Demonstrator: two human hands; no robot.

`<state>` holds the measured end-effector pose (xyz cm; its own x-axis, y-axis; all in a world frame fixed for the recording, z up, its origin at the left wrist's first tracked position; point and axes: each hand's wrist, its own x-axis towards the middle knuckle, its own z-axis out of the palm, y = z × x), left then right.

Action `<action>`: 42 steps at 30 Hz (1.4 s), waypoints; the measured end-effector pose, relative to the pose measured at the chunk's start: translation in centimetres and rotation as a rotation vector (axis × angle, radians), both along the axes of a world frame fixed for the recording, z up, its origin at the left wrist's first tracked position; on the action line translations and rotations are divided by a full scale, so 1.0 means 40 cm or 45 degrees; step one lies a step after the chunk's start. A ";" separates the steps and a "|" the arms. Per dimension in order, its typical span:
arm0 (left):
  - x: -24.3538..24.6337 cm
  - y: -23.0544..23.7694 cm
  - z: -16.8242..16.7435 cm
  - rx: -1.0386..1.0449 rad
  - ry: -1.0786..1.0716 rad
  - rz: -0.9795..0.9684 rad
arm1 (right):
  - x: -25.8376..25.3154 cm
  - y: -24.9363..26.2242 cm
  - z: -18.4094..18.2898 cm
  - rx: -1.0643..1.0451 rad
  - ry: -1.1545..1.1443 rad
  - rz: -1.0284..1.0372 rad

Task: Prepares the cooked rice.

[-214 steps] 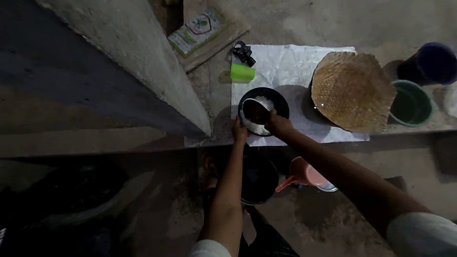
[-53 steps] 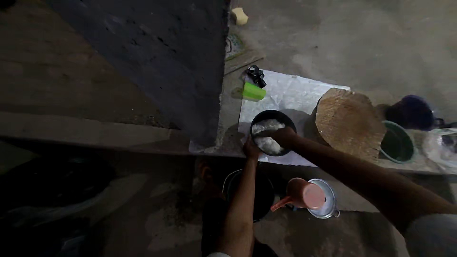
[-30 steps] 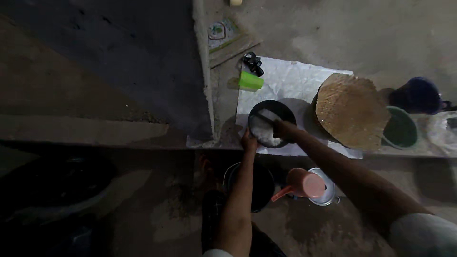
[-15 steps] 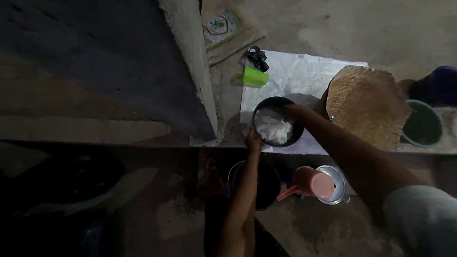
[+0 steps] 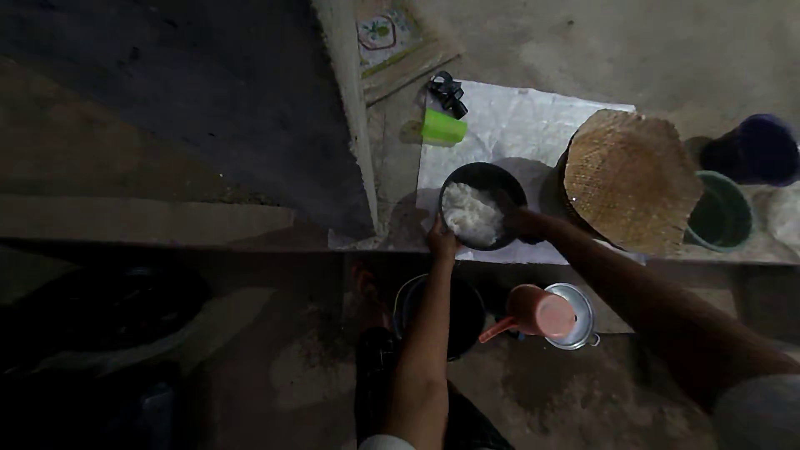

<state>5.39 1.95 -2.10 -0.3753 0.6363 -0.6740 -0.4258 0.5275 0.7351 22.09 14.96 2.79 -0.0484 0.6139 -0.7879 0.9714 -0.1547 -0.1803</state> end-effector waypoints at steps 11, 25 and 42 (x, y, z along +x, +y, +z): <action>-0.020 0.004 -0.003 -0.030 -0.019 -0.097 | -0.092 -0.158 0.078 -0.235 0.571 -0.715; -0.028 -0.060 0.036 0.009 -0.197 -0.082 | -0.127 -0.115 0.220 0.254 -0.136 0.231; -0.008 -0.028 0.009 -0.066 0.014 -0.084 | 0.043 -0.145 0.229 -0.213 0.486 0.040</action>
